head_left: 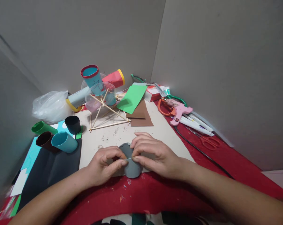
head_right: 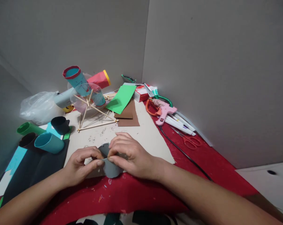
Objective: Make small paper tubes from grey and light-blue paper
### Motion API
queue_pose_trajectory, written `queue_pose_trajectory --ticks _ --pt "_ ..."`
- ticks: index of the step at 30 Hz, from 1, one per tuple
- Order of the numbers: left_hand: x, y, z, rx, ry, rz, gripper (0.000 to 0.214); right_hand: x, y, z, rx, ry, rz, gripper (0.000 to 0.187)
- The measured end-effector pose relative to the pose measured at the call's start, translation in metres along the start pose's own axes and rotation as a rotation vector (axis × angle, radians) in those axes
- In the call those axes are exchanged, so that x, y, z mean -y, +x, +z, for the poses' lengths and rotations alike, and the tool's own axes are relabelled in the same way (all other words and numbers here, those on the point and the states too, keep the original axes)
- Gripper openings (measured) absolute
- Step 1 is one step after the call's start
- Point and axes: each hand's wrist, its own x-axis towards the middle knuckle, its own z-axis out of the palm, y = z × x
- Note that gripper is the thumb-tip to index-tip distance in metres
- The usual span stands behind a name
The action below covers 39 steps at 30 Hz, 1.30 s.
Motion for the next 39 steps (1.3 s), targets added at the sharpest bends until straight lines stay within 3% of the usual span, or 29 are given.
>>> queue_pose_trajectory --ticks 7,13,16,23,32,39 --pt "-0.008 0.001 0.003 0.022 -0.015 -0.012 0.017 0.001 -0.004 0.003 0.024 -0.118 -0.062 0.012" --pt "-0.003 0.002 0.001 0.046 -0.019 0.081 0.008 0.004 -0.001 0.0 0.066 0.066 0.011 0.015" --pt "0.0 0.003 0.0 0.043 -0.01 0.059 0.009 0.002 0.001 -0.001 0.052 0.112 0.063 0.014" --pt "-0.005 0.002 0.003 0.041 -0.024 0.052 0.012 0.002 -0.002 0.004 0.05 -0.001 -0.029 0.011" --pt "0.002 0.002 -0.003 0.058 -0.036 -0.038 0.011 -0.004 -0.001 -0.004 0.077 0.318 0.27 0.019" --pt "-0.002 0.002 0.001 0.029 -0.018 -0.054 0.012 -0.001 0.0 0.003 0.021 0.118 0.065 0.016"
